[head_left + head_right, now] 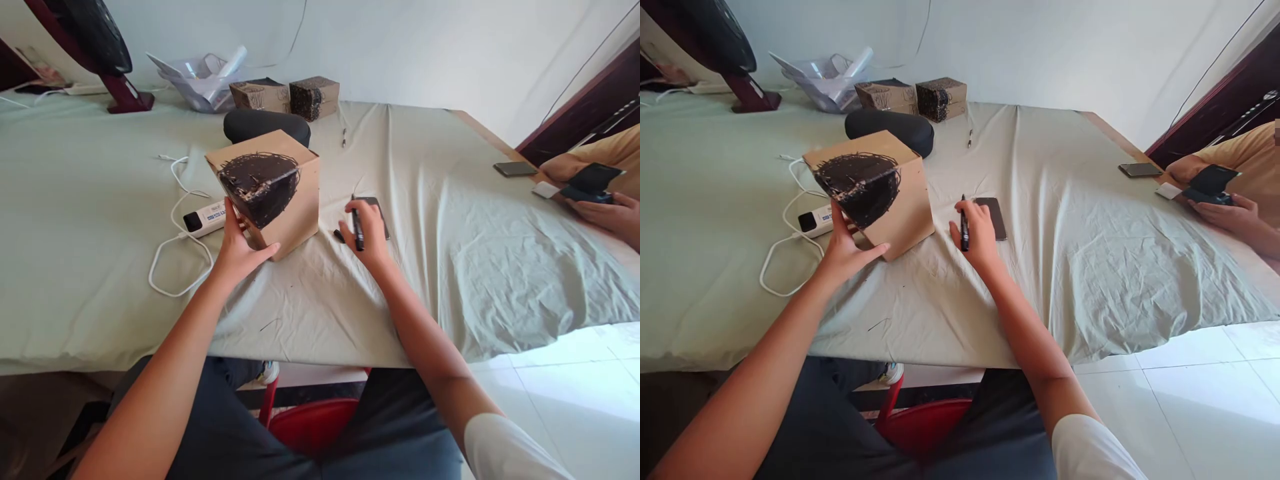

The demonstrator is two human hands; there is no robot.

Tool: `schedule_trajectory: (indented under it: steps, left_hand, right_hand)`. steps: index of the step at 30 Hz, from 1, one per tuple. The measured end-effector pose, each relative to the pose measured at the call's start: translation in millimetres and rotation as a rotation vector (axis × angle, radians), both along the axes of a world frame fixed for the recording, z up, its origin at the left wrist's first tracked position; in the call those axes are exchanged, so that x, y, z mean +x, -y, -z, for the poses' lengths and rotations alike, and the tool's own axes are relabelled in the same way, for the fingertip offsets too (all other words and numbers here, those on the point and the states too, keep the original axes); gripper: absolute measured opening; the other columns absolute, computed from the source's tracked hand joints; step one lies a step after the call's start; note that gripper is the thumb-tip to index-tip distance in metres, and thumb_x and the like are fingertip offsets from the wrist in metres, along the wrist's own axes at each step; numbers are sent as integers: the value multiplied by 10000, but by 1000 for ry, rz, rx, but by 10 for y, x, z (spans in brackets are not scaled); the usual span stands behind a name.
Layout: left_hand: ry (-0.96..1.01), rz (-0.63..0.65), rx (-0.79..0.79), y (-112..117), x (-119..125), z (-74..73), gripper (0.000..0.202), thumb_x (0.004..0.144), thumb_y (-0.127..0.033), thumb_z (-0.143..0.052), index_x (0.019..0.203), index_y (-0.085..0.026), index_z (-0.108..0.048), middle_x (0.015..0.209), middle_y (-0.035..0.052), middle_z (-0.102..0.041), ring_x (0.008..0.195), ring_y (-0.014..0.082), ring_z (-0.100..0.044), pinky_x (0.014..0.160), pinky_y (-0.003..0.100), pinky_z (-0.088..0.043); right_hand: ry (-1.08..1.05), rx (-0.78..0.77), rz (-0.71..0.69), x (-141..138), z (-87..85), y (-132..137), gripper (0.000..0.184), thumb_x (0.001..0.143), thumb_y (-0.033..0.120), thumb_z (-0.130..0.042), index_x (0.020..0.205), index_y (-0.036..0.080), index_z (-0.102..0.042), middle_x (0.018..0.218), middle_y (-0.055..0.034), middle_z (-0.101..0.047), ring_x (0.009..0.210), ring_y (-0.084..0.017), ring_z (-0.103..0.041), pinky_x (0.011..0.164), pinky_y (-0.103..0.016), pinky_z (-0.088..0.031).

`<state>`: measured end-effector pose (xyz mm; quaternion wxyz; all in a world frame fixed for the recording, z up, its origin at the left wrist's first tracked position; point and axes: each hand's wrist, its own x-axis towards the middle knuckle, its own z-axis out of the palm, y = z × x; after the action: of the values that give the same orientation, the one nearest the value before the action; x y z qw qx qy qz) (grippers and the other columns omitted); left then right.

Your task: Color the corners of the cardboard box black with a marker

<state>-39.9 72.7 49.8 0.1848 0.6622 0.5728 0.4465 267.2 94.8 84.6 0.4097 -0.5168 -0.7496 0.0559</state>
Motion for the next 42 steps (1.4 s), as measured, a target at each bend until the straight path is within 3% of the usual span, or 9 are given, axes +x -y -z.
schedule_trajectory:
  steps: [3, 6, 11, 14, 18, 23, 26, 31, 42]
  left_hand:
    - [89, 53, -79, -96, -36, 48, 1432, 667, -320, -947, 1706, -288, 38, 1591, 193, -475, 1396, 373, -563, 1177, 609, -479]
    - [89, 128, -101, -160, -65, 72, 1250, 726, -353, -920, 1691, -293, -129, 1581, 172, -494, 1379, 362, -580, 1157, 583, -488]
    - [46, -167, 263, -8, 71, -27, 783, 650, -456, -991, 1268, -227, -570, 1204, 98, -603, 1005, 254, -648, 913, 453, -554]
    - [120, -22, 556, 255, 335, -149, 435, 830, -508, -857, 990, -228, -565, 814, -18, -517, 700, 142, -504, 648, 309, -458]
    - [338, 333, 321, 550, 677, -232, 376, 981, -550, -685, 1160, -228, -610, 815, -5, -638, 629, 115, -562, 539, 241, -427]
    - [798, 284, 68, 579, 763, -335, 334, 1010, -554, -654, 1017, -221, -622, 692, -10, -649, 533, 108, -561, 474, 214, -397]
    - [948, 282, -18, 557, 749, -421, 398, 979, -608, -675, 977, -217, -604, 661, -11, -651, 470, 108, -542, 426, 212, -362]
    - [976, 317, -101, 578, 792, -477, 440, 924, -629, -736, 959, -206, -621, 623, -27, -600, 458, 112, -541, 407, 211, -355]
    - [867, 287, -129, 520, 729, -446, 449, 925, -649, -714, 890, -210, -627, 572, -28, -543, 465, 112, -488, 426, 229, -328]
  right_hand:
    - [385, -333, 55, 4, 149, -54, 327, 831, 103, -602, 1147, 190, -598, 1101, -138, -701, 1039, -328, -574, 845, -416, -449]
    - [409, -427, 31, 13, 168, -76, 411, 790, 16, -522, 1161, 179, -585, 1079, -123, -671, 904, -263, -588, 796, -376, -443]
    - [-125, 94, -100, -115, 14, 89, 235, 913, 149, -530, 1130, 239, -545, 982, -42, -581, 793, -178, -562, 746, -332, -489]
    - [-229, 340, -240, -310, -32, 300, 233, 964, 180, -570, 1169, 287, -549, 984, -33, -581, 801, -169, -596, 734, -327, -523]
    - [-100, 396, -554, -503, -26, 504, 351, 998, 139, -584, 1283, 344, -567, 1060, -39, -646, 898, -175, -677, 760, -318, -574]
    - [-330, 394, -641, -516, -80, 566, 185, 1048, 301, -575, 1212, 284, -659, 984, -57, -696, 810, -185, -684, 677, -332, -568]
    - [-567, 216, -682, -514, -99, 610, 227, 1082, 341, -489, 1183, 262, -676, 823, -23, -687, 629, -152, -621, 582, -307, -526]
    - [-616, 0, -734, -566, -103, 671, 163, 1047, 376, -554, 1088, 239, -635, 804, -7, -717, 570, -120, -582, 547, -268, -498]
    - [-584, -30, -709, -559, -156, 645, 155, 1043, 373, -560, 1009, 233, -615, 763, 8, -704, 558, -105, -575, 521, -238, -444]
